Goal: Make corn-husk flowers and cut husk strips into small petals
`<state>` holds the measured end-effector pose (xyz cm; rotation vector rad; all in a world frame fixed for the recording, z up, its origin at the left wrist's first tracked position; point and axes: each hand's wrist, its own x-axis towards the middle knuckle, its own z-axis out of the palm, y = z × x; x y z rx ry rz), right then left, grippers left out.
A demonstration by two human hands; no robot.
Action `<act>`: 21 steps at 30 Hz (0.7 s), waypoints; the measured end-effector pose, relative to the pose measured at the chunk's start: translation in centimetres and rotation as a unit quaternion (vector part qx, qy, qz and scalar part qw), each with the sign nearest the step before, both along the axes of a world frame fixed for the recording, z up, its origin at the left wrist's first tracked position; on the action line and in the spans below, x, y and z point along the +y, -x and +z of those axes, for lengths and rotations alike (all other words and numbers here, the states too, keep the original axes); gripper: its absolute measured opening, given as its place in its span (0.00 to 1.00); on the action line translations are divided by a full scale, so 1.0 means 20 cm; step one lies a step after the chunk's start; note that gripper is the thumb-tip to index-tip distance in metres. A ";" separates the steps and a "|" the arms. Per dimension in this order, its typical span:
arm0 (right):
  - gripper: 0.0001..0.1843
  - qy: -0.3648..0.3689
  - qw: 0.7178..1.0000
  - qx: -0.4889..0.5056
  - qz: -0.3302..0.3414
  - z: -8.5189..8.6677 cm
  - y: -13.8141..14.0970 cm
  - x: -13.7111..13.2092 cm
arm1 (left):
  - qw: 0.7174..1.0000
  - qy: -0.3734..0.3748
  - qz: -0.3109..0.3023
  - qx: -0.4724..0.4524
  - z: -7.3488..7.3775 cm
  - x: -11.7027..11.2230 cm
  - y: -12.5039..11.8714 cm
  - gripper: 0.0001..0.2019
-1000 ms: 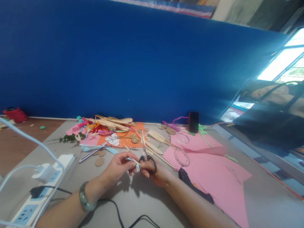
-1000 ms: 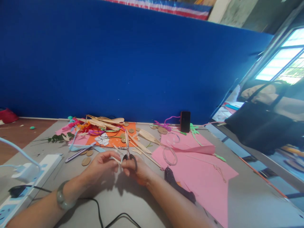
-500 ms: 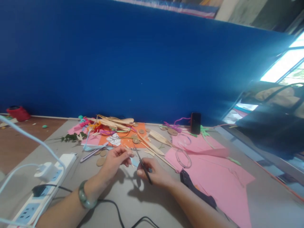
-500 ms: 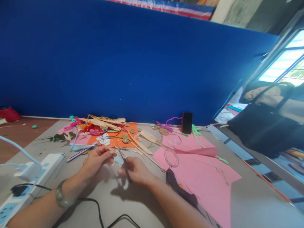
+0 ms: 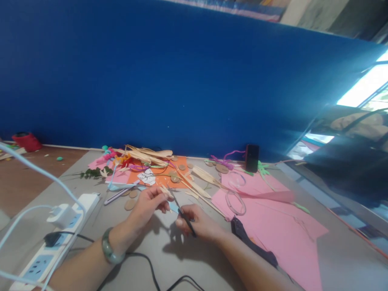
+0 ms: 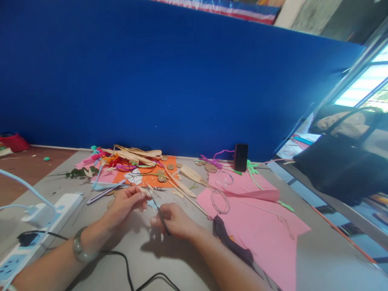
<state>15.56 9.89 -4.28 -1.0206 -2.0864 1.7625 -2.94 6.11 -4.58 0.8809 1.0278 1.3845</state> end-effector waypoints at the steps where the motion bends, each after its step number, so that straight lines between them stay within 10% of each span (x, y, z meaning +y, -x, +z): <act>1: 0.17 0.001 1.000 0.000 -0.002 0.00 0.00 0.00 | 1.000 -0.001 -0.002 0.001 0.00 0.00 0.00 0.11; 21: 0.20 0.029 1.000 0.005 0.001 0.01 0.00 0.00 | 1.000 0.010 0.002 0.013 0.02 0.00 0.00 0.10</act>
